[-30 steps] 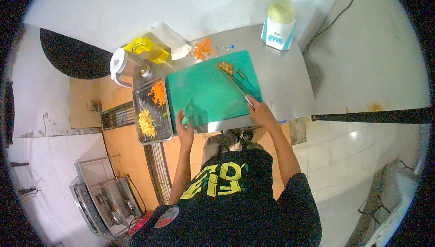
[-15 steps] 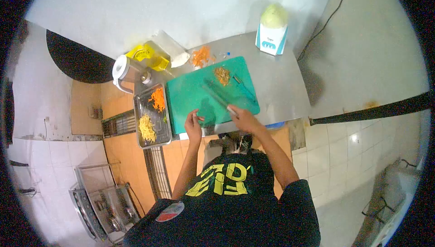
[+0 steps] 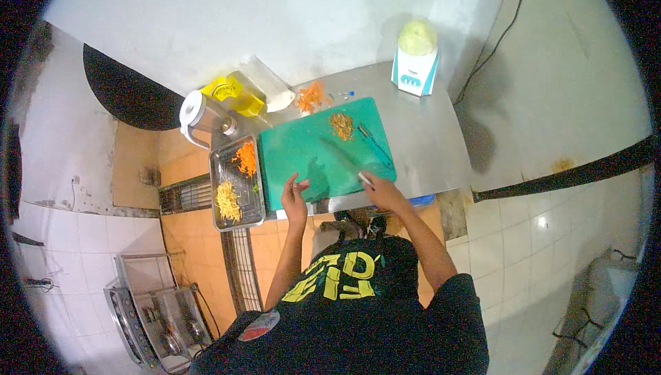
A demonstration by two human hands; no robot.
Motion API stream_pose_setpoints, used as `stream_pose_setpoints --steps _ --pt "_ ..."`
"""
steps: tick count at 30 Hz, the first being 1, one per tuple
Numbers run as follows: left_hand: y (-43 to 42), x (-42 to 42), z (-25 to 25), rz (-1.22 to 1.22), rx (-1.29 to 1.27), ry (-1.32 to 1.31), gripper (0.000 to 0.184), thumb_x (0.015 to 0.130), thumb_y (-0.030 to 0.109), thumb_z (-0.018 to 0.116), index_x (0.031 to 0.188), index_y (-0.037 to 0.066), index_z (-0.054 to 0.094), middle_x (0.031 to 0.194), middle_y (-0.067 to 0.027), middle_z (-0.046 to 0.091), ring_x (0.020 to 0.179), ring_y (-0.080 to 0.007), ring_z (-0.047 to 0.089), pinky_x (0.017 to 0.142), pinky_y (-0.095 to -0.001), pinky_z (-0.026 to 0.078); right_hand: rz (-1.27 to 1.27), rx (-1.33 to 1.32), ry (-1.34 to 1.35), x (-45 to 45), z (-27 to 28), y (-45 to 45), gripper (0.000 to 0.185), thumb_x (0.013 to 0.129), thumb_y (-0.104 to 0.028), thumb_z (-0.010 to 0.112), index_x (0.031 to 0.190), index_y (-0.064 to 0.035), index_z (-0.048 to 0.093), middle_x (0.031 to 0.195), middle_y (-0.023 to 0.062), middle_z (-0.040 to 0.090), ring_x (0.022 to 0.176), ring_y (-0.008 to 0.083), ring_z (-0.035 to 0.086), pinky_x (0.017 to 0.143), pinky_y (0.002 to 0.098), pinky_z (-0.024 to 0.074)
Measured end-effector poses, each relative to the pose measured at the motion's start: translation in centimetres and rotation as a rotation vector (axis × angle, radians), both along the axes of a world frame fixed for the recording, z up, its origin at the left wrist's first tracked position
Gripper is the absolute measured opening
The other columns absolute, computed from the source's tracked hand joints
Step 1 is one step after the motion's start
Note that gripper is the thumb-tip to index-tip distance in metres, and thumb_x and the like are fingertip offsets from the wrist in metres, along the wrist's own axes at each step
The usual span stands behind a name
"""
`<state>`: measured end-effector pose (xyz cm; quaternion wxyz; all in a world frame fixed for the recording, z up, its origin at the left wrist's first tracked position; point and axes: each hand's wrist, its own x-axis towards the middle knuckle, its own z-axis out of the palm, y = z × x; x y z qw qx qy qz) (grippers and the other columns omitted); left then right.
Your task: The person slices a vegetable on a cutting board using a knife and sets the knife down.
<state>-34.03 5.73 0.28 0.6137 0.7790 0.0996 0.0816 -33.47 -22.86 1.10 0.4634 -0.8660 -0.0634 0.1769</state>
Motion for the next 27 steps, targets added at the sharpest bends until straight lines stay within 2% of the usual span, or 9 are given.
stream_pose_setpoints --steps 2,5,7,12,15,18,19,23,27 --pt "-0.5 -0.3 -0.2 -0.006 -0.01 -0.037 0.048 0.097 -0.005 0.049 0.143 0.005 0.053 0.134 -0.0145 0.065 0.105 -0.0239 0.071 0.087 -0.0338 0.052 -0.156 0.004 -0.1 0.1 -1.1 -0.7 0.046 0.102 -0.03 0.057 0.143 -0.0082 0.054 0.122 0.0278 0.067 0.112 0.0448 0.065 0.098 0.0499 0.0504" --pt "-1.4 -0.4 0.6 -0.007 0.087 -0.042 0.056 0.093 -0.009 0.049 0.147 0.006 0.05 0.144 -0.0148 0.059 0.111 -0.0257 0.069 0.092 -0.0357 0.052 0.015 0.131 -0.149 -1.0 -1.8 -0.8 0.046 0.101 -0.031 0.057 0.143 -0.0118 0.054 0.118 0.0276 0.068 0.108 0.046 0.066 0.095 0.0514 0.0515" --pt "-1.7 0.0 0.9 -0.026 0.1 -0.035 0.06 0.091 -0.011 0.048 0.148 0.007 0.048 0.148 -0.0143 0.055 0.115 -0.0265 0.067 0.094 -0.037 0.051 0.132 0.0 -0.004 -1.6 1.3 -1.2 0.047 0.101 -0.029 0.058 0.144 -0.0095 0.054 0.118 0.0262 0.069 0.107 0.0419 0.067 0.094 0.0466 0.0517" --pt "-2.8 0.8 1.2 -0.052 0.148 -0.029 0.06 0.092 -0.009 0.052 0.149 0.008 0.048 0.147 -0.0132 0.056 0.122 -0.0287 0.063 0.096 -0.0389 0.051 -0.115 -0.115 0.076 -1.1 1.8 -3.0 0.048 0.102 -0.031 0.056 0.144 -0.0091 0.054 0.111 0.0278 0.07 0.102 0.0388 0.069 0.091 0.0441 0.0524" --pt "-3.3 0.5 1.1 -0.062 0.194 -0.001 0.06 0.093 -0.007 0.054 0.149 0.01 0.048 0.148 -0.013 0.055 0.128 -0.0295 0.058 0.098 -0.0417 0.05 -0.025 0.089 0.062 -2.0 1.6 -3.0 0.048 0.102 -0.032 0.056 0.144 -0.01 0.054 0.108 0.0286 0.07 0.1 0.0403 0.069 0.089 0.0462 0.0524" --pt "-4.3 1.2 1.6 -0.082 0.242 -0.075 0.06 0.091 -0.003 0.059 0.148 0.012 0.05 0.149 -0.0175 0.051 0.135 -0.035 0.051 0.106 -0.0469 0.044 0.129 -0.052 -0.044 -2.6 1.2 -3.0 0.05 0.102 -0.033 0.056 0.146 -0.0096 0.053 0.105 0.0278 0.071 0.098 0.0423 0.068 0.086 0.0483 0.0527" --pt "-4.7 1.4 1.7 -0.085 0.257 -0.117 0.06 0.09 -0.001 0.062 0.148 0.013 0.051 0.15 -0.0198 0.049 0.137 -0.0377 0.048 0.11 -0.0487 0.041 0.018 -0.051 -0.038 -2.7 0.9 -2.8 0.049 0.101 -0.034 0.056 0.147 -0.0157 0.053 0.102 0.0277 0.07 0.097 0.044 0.067 0.085 0.0512 0.0527" --pt "-6.5 1.1 4.0 -0.258 0.81 -0.32 0.055 0.096 0.026 0.064 0.149 0.026 0.052 0.163 -0.0203 0.03 0.148 -0.0461 0.027 0.116 -0.0621 0.025 -0.034 -0.332 -0.141 -3.0 4.2 -2.0 0.044 0.099 -0.033 0.06 0.142 -0.0275 0.058 0.099 0.0188 0.072 0.088 0.0394 0.068 0.079 0.0508 0.0541" --pt "-6.6 2.9 4.2 -0.502 1.043 -0.385 0.052 0.1 0.051 0.053 0.15 0.035 0.051 0.169 -0.0155 0.018 0.152 -0.0485 0.013 0.117 -0.071 0.013 0.047 -0.436 -0.419 -4.4 6.9 -2.7 0.045 0.095 -0.031 0.064 0.14 -0.0323 0.059 0.091 0.0119 0.072 0.079 0.0343 0.07 0.068 0.05 0.0538"
